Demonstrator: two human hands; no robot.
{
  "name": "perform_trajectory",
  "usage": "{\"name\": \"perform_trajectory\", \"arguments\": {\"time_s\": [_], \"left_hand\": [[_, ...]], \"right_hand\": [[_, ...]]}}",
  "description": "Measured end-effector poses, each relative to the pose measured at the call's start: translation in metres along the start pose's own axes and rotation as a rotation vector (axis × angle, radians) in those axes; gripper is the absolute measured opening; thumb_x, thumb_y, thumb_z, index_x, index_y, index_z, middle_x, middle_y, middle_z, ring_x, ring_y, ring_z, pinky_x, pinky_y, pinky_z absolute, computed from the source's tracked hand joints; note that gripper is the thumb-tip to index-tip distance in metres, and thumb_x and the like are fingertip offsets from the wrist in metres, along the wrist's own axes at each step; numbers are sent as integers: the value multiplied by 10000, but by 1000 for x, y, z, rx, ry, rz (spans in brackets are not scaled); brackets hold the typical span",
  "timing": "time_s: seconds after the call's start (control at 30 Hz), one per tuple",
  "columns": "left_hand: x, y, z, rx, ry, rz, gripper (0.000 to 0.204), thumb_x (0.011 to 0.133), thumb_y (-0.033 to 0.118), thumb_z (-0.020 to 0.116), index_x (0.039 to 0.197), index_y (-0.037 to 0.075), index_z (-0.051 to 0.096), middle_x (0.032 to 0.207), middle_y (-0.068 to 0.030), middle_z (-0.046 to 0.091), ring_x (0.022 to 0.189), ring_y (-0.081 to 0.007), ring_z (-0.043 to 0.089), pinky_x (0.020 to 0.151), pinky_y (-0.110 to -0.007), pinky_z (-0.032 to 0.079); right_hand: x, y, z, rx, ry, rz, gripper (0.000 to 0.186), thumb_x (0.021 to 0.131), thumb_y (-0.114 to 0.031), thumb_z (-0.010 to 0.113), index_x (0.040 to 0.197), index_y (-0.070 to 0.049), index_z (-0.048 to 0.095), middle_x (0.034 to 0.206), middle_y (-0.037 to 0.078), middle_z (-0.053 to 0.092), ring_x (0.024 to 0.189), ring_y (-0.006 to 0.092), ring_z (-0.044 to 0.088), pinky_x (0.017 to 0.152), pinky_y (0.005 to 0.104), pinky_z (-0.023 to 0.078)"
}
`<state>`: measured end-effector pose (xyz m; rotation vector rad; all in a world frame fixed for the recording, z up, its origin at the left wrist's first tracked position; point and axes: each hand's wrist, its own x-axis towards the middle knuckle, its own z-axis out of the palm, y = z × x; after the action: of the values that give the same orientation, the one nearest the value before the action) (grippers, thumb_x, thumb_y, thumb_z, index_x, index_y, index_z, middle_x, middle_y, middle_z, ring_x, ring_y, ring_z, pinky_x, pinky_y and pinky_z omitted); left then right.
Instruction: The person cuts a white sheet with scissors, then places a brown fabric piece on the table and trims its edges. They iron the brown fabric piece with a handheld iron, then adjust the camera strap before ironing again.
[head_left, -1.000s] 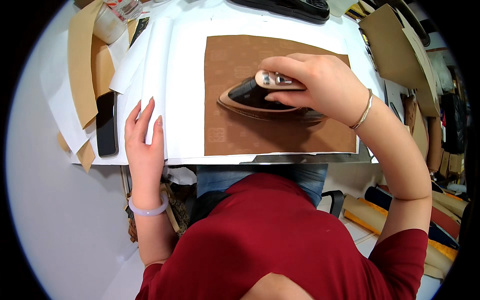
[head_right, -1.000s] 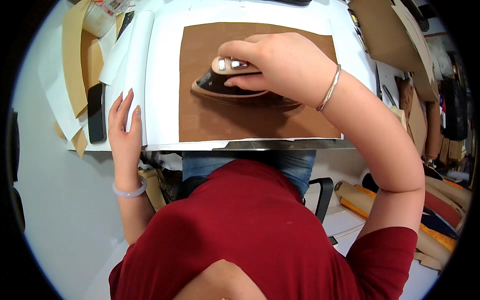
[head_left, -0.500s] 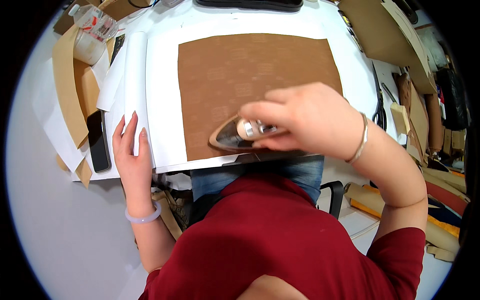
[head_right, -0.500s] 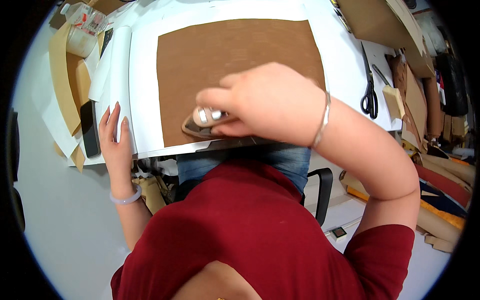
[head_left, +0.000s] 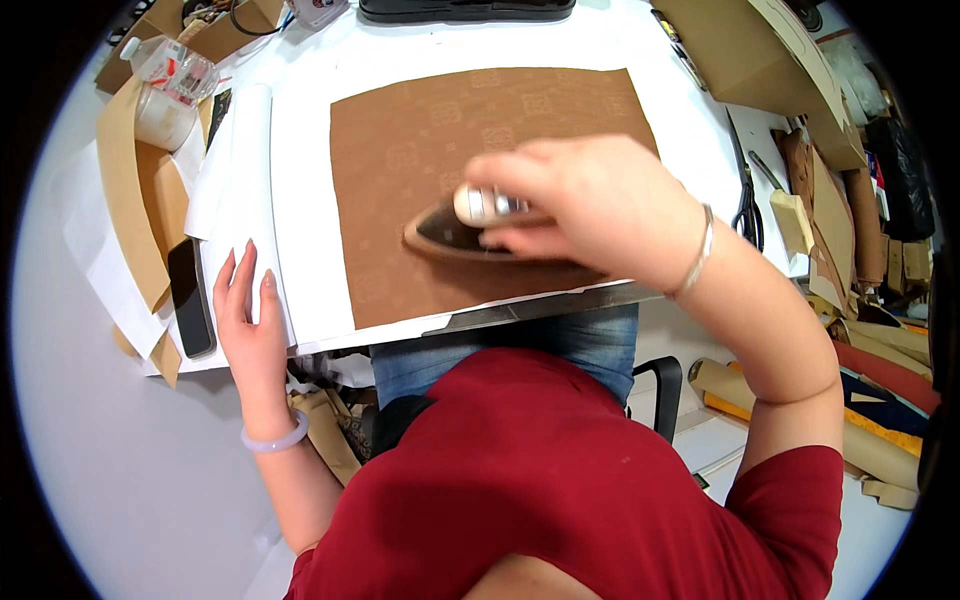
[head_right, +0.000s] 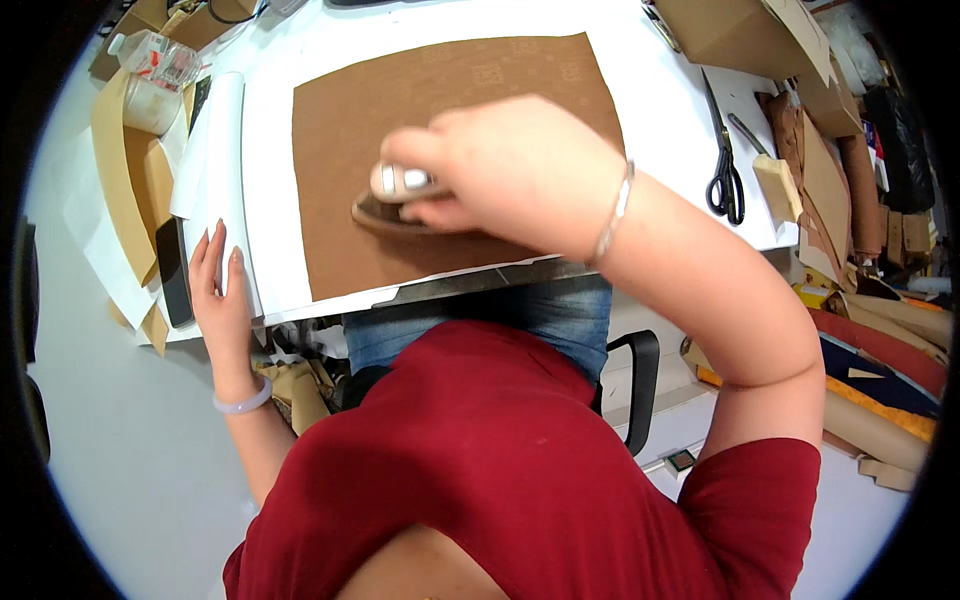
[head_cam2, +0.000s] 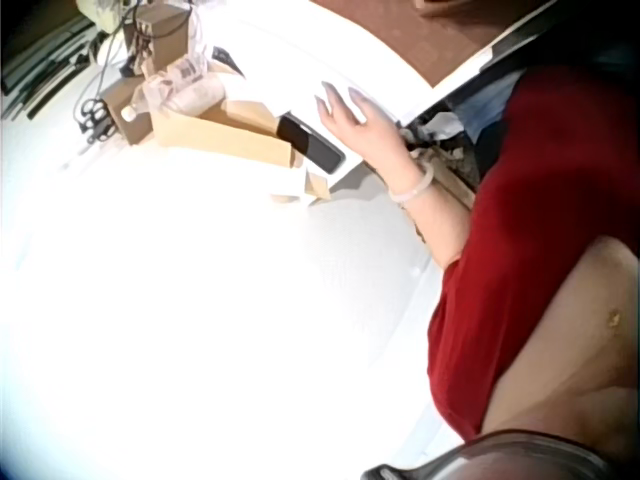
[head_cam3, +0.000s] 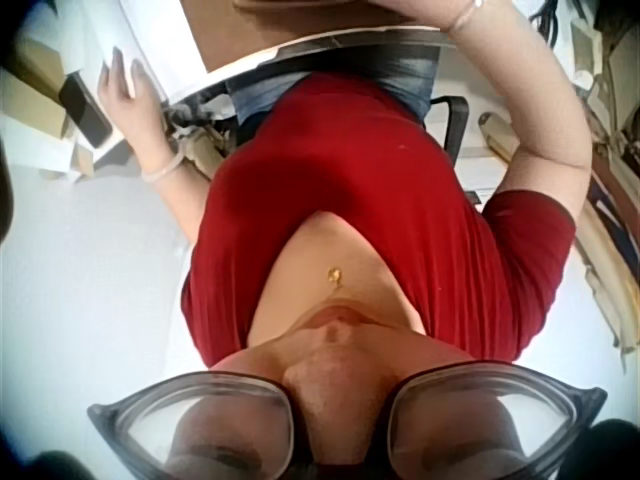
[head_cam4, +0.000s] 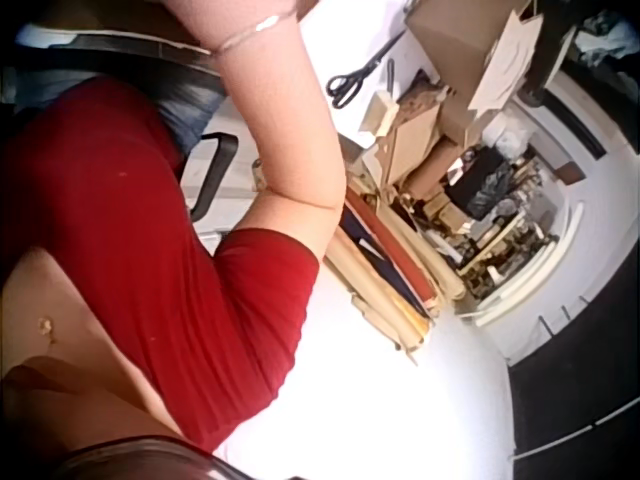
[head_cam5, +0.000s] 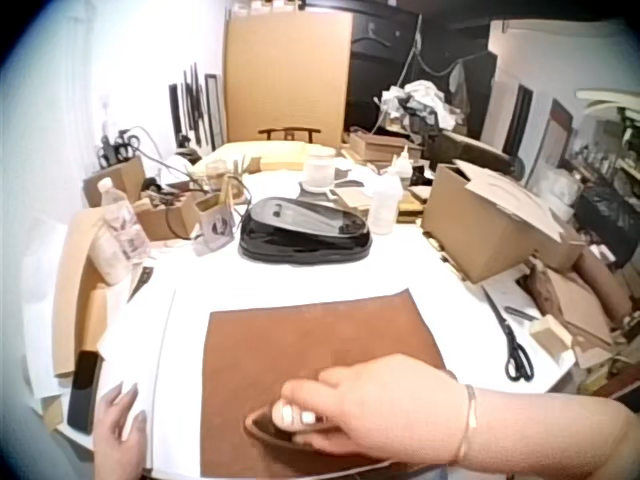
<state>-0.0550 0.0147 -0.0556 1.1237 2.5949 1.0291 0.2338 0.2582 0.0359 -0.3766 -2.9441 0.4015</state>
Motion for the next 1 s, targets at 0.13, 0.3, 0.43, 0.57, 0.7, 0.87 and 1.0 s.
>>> {"name": "perform_trajectory", "arguments": {"time_s": [0.13,0.3,0.43,0.57,0.7,0.87,1.0], "left_hand": [[-1,-2,0,-13,-4,-4,401,1066,104,608,1460,137,673,1577,-143,483,1455,-285,514,1192,-430,450],[1,-1,0,0,0,10,404,1066,110,616,1465,144,671,1581,-143,488,1454,-272,515,1197,-434,440],[3,-2,0,6,-4,-2,405,1066,141,632,1468,153,672,1593,-140,490,1452,-271,516,1191,-429,430],[3,-19,3,55,17,20,401,1064,166,648,1464,164,681,1583,-138,514,1446,-264,521,1158,-406,434],[5,-21,1,132,37,71,401,1057,166,657,1456,194,694,1533,-107,574,1414,-219,541,1117,-346,426],[7,-22,0,101,15,84,395,1069,209,656,1463,202,686,1553,-98,561,1439,-209,520,1116,-359,429],[9,-18,-2,148,-15,65,395,1076,232,650,1468,205,680,1561,-78,567,1430,-194,526,1092,-346,433]], "right_hand": [[-14,-10,-8,68,-195,-58,335,953,-378,735,1210,-182,646,927,94,728,859,317,750,721,431,598],[2,21,-5,-32,14,63,376,925,-313,783,1255,-188,656,993,84,742,871,315,736,754,414,593],[4,34,-5,-56,73,132,334,962,-333,745,1243,-171,666,988,97,751,894,327,736,767,419,589],[-17,18,-5,-17,27,70,319,970,-385,714,1177,-145,675,911,108,748,879,325,750,747,447,590],[-29,16,-5,24,25,-22,300,936,-373,749,1131,-153,692,931,104,760,850,333,750,716,450,578],[-15,32,-16,12,17,0,317,929,-337,749,1182,-159,680,920,103,741,872,332,735,731,437,577],[-20,44,-27,-21,6,-6,302,970,-364,681,1094,-89,679,866,166,734,835,378,729,774,475,588]]}}
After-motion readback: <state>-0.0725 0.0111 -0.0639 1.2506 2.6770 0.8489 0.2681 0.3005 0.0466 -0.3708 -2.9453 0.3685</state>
